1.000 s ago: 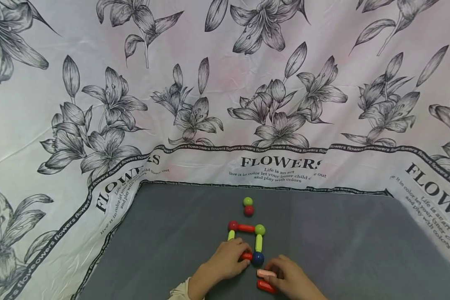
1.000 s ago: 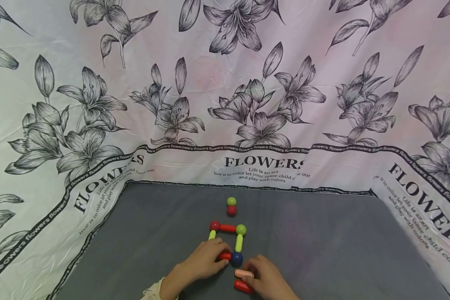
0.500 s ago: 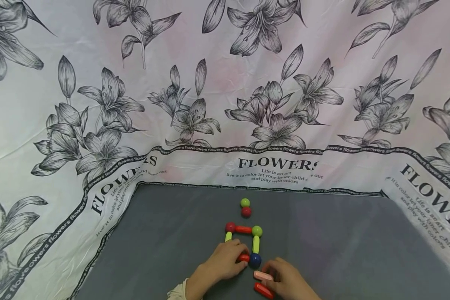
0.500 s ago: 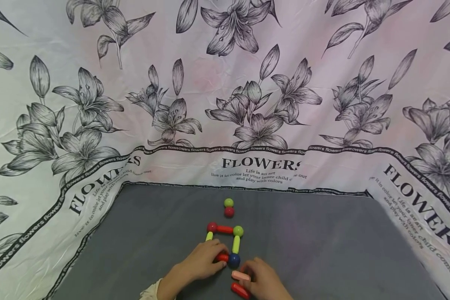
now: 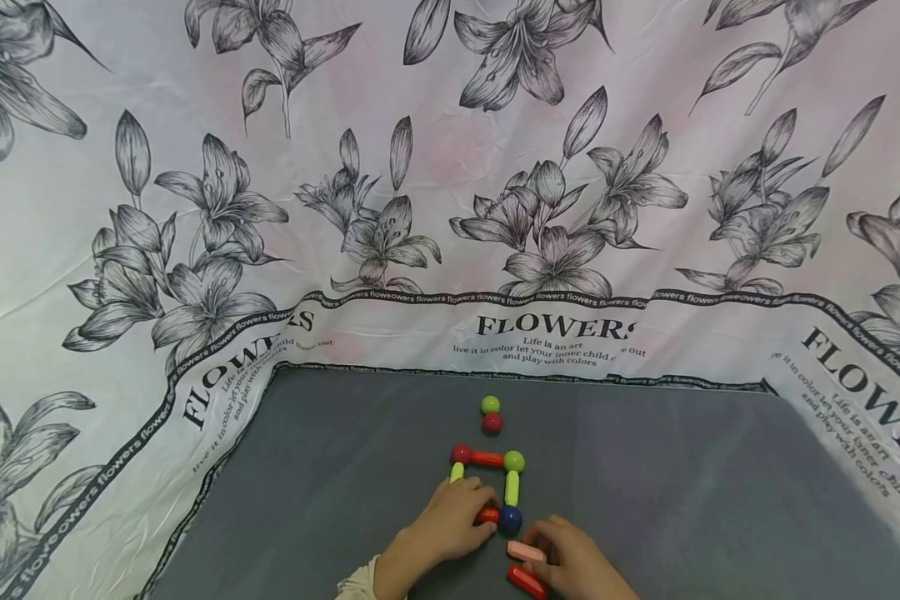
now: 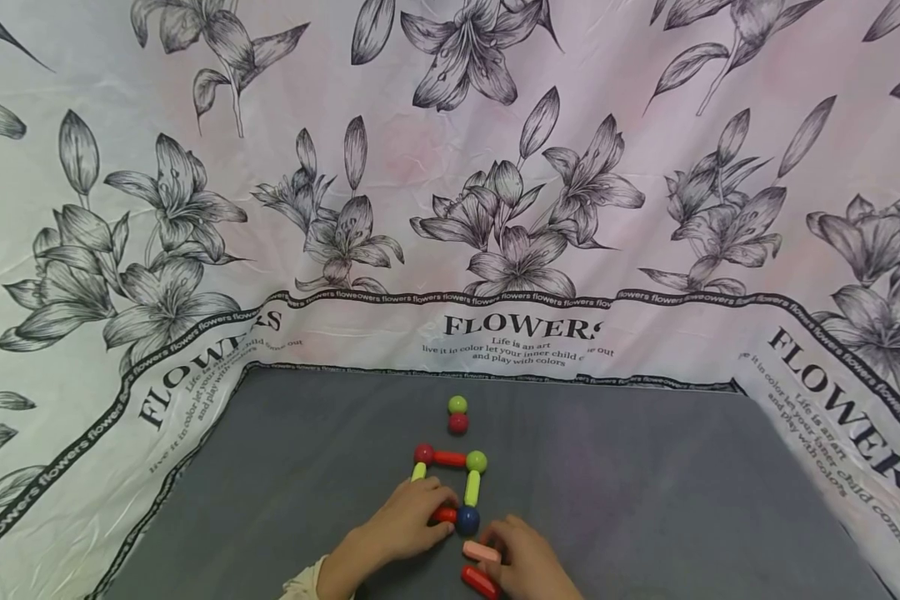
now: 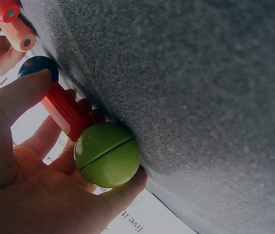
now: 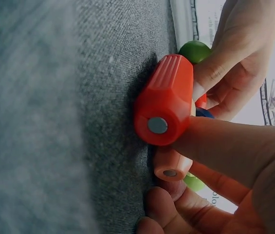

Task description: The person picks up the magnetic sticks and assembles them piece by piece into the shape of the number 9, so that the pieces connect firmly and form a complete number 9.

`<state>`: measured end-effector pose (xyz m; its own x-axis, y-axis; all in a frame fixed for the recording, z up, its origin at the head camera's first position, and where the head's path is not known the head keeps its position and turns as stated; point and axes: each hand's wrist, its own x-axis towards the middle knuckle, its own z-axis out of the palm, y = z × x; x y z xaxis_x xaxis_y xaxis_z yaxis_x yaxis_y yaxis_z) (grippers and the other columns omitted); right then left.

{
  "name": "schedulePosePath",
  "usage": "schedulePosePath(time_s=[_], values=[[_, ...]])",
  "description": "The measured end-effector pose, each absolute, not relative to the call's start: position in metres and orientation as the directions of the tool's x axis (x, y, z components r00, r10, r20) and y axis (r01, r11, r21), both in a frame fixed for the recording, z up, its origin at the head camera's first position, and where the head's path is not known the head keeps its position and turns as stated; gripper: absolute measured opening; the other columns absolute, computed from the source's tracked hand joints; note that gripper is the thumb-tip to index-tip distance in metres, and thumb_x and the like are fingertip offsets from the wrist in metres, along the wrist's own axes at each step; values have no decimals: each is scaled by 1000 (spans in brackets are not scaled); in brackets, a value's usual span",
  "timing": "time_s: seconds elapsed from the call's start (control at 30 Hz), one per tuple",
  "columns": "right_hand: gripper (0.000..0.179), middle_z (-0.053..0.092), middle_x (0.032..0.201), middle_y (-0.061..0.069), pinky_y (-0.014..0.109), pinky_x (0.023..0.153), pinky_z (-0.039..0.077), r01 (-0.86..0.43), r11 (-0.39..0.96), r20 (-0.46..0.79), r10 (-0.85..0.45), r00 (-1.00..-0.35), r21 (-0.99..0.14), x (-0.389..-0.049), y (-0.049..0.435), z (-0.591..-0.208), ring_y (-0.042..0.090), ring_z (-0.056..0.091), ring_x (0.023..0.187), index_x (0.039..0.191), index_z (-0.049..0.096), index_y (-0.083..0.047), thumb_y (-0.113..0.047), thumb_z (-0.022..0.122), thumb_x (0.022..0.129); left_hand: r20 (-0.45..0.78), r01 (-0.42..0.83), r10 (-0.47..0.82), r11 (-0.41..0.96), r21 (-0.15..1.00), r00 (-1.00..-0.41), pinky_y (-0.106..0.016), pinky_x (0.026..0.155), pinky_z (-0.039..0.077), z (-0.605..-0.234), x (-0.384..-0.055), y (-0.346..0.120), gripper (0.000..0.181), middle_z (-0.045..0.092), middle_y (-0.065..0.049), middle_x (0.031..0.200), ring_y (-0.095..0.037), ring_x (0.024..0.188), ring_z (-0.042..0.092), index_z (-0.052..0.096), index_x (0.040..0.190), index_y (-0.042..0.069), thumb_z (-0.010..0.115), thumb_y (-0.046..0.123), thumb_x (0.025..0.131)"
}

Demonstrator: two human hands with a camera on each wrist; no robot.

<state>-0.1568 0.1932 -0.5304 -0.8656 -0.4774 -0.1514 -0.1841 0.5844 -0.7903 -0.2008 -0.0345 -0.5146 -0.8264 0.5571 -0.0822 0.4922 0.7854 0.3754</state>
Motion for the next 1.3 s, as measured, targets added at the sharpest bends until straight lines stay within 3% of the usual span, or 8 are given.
schedulePosePath(time_s=[0.33, 0.6, 1.3], values=[[19, 56, 85, 1, 25, 59, 38, -136, 628, -206, -440, -874, -766, -159, 192, -528, 7, 47, 67, 102, 68, -15, -28, 75, 90, -94, 489, 555, 791, 367, -826, -55, 105, 44, -517, -203, -34, 20, 60, 10, 97, -9, 95, 59, 69, 111, 27, 70, 34, 93], [20, 54, 80, -1, 25, 55, 37, -184, 600, -147, -460, -876, -779, -156, 192, -530, 2, 45, 63, 102, 67, -14, -30, 73, 91, -87, 491, 552, 794, 357, -829, -45, 100, 46, -513, -202, -33, 19, 60, 12, 96, -5, 91, 57, 69, 110, 28, 70, 35, 93], [25, 53, 77, -4, 23, 53, 37, -197, 603, -129, -453, -882, -773, -153, 190, -531, 1, 44, 61, 104, 66, -11, -31, 74, 91, -86, 495, 558, 789, 365, -826, -38, 93, 47, -513, -201, -34, 20, 60, 11, 97, -5, 89, 57, 70, 111, 27, 70, 35, 92]])
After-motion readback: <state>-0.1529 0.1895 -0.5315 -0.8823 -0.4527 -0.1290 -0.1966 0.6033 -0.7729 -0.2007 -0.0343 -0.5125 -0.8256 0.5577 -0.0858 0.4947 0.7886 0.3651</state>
